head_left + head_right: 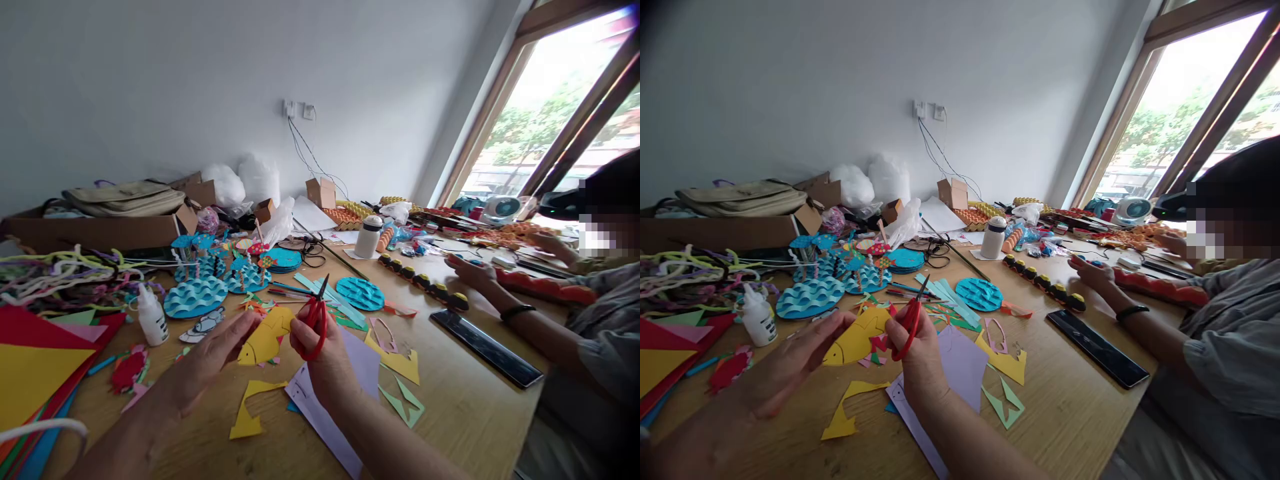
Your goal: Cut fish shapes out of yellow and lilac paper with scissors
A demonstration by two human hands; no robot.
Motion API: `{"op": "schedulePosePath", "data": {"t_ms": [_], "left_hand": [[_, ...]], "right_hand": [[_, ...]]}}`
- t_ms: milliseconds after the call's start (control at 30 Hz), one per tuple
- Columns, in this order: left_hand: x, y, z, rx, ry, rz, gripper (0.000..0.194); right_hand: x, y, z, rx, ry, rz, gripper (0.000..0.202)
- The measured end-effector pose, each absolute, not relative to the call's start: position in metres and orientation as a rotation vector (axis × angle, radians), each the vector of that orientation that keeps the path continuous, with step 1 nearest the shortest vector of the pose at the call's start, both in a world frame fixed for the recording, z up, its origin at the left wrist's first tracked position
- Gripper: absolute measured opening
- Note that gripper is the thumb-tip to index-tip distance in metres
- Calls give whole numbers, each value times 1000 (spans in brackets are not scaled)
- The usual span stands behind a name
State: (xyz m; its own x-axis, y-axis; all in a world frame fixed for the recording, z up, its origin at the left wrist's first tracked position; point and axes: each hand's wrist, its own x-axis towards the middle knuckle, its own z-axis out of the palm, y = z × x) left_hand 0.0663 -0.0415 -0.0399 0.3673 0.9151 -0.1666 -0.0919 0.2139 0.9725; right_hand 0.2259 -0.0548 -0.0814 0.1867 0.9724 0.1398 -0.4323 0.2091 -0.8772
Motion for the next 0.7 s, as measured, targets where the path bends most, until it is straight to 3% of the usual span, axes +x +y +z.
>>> {"op": "schedulePosePath", "data": {"t_ms": [167, 433, 700], "left_hand": [[80, -40, -53, 1161, 976, 831, 40], [83, -33, -53, 992, 936, 1049, 23], [96, -46, -62, 1073, 935, 1133, 28]], "right_hand": [[220, -56, -85, -828, -801, 1119, 21], [222, -55, -87, -855, -817, 1154, 21], [221, -55, -87, -804, -747, 1171, 20]]}}
